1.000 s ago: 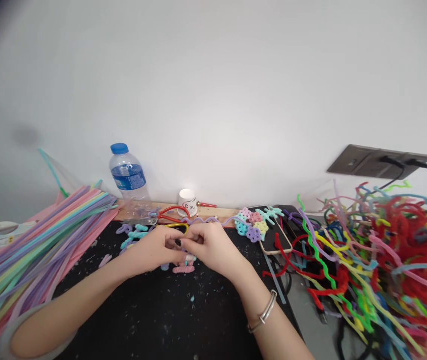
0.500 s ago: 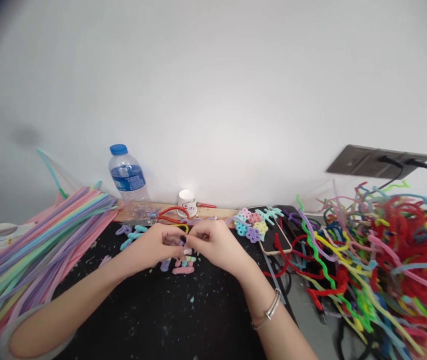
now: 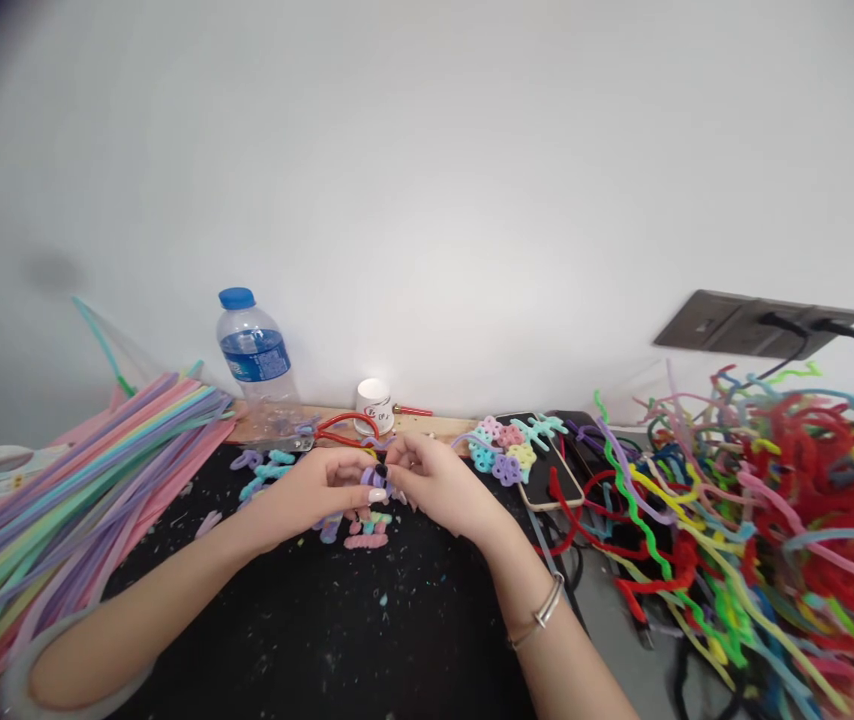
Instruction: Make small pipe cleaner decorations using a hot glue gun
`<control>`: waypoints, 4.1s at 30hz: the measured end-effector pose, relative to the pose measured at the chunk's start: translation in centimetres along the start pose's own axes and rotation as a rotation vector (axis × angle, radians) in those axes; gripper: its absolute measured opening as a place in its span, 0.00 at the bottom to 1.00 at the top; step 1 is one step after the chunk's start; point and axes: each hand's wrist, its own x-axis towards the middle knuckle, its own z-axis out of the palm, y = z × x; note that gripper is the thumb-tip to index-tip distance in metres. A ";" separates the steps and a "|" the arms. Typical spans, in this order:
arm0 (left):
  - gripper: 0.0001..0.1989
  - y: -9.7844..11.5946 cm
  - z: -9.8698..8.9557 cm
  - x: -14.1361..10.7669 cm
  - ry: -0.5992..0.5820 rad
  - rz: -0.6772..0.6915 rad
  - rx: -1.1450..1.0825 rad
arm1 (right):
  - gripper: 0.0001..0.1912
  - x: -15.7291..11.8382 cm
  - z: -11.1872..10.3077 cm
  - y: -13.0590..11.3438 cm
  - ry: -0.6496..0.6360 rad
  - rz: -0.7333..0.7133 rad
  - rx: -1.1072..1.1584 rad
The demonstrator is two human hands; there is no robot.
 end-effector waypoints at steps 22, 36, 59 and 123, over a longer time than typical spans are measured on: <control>0.15 0.6 -3.5 -0.6 -0.202 -0.128 0.075 | 0.05 0.7 0.6 1.5 0.078 0.184 0.172; 0.11 0.2 -7.1 -1.4 -0.349 -0.258 0.335 | 0.08 1.2 2.0 2.5 0.083 0.208 0.264; 0.08 -1.3 -2.5 0.6 0.018 -0.039 0.075 | 0.11 -0.2 0.8 2.0 0.261 0.148 0.475; 0.15 -5.6 2.7 -3.5 0.138 0.019 -0.331 | 0.04 -3.9 6.0 5.0 0.522 0.024 0.170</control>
